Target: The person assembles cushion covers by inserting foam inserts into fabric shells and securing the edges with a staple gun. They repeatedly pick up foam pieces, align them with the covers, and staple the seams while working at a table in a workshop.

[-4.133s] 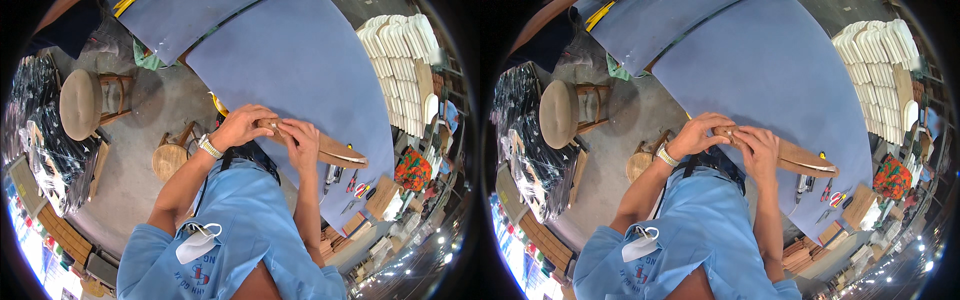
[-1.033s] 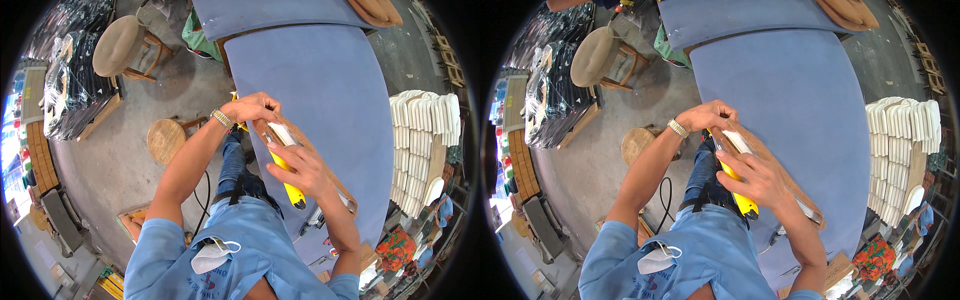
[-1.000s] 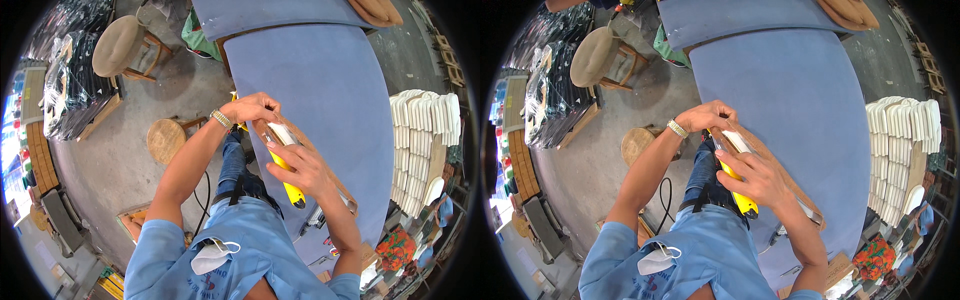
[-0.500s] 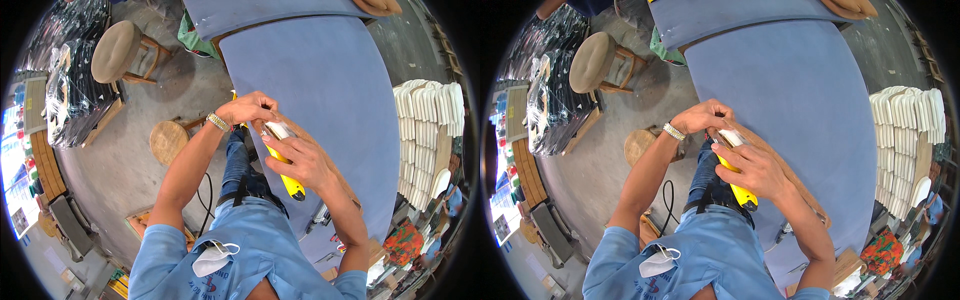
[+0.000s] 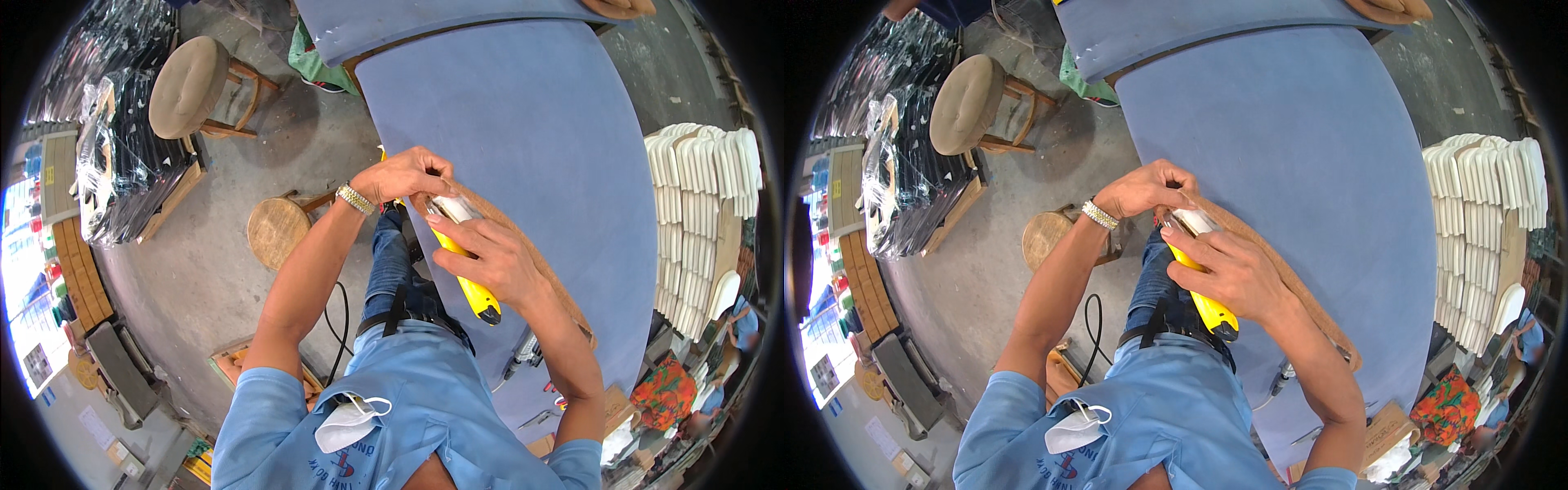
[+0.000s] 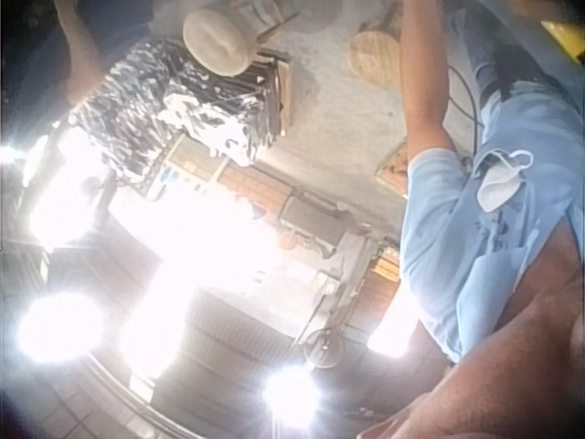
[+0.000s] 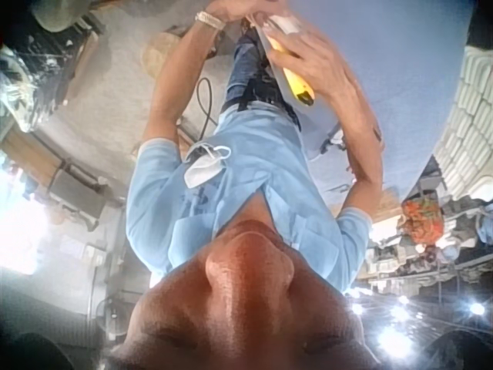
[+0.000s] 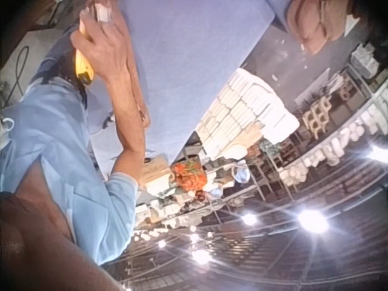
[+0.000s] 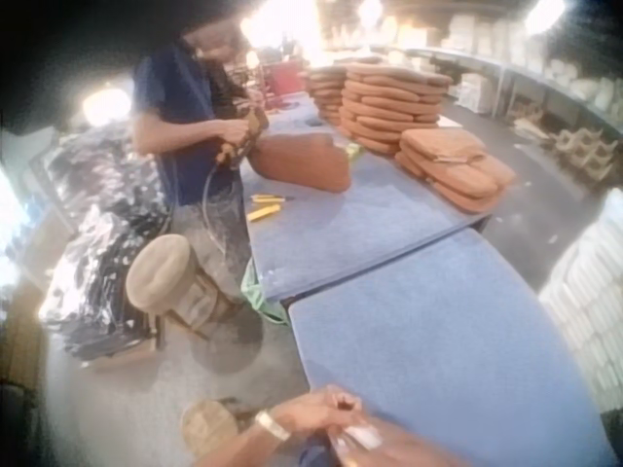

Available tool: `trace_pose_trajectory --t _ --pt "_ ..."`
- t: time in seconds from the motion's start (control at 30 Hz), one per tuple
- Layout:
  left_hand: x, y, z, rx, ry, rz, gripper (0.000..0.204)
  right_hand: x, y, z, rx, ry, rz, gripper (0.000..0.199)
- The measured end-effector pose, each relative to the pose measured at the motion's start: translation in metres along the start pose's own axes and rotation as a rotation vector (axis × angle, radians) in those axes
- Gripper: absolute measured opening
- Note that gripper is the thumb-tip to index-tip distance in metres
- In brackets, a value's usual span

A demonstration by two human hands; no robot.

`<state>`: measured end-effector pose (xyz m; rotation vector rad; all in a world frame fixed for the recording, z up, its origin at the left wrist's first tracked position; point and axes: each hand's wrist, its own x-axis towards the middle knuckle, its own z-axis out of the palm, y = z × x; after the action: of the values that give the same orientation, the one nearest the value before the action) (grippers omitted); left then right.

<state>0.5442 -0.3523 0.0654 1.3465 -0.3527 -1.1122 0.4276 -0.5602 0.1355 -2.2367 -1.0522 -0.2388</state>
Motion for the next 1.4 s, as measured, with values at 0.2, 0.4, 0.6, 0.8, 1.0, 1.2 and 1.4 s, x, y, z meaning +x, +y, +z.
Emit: trace_pose_trajectory --t 0.2,0.4,0.6,0.8,1.0,1.2,1.4 --pt "-0.001 0.003 0.001 -0.009 0.002 -0.021 0.019 -0.001 -0.002 0.001 -0.021 -0.01 0.037 0.021" --pt "0.003 -0.003 -0.003 0.067 0.021 -0.058 0.02 0.001 0.0 0.006 -0.108 0.017 -0.02 0.013" --pt "0.002 0.0 -0.004 0.04 0.004 -0.057 0.018 -0.002 -0.001 0.007 -0.087 0.021 0.008 0.014" --pt "0.003 -0.001 -0.006 0.071 -0.001 -0.039 0.017 -0.005 0.0 0.006 -0.089 0.013 0.02 0.014" --pt "0.004 -0.006 -0.008 0.118 0.0 0.007 0.017 -0.006 -0.001 0.002 -0.083 -0.022 0.014 0.013" --pt "0.003 -0.005 -0.007 0.106 0.004 0.023 0.015 -0.011 -0.004 -0.006 -0.084 -0.041 -0.003 0.013" --pt "0.0 0.0 -0.004 0.204 0.035 -0.003 0.018 -0.017 -0.005 -0.008 0.013 0.0 0.048 0.017"
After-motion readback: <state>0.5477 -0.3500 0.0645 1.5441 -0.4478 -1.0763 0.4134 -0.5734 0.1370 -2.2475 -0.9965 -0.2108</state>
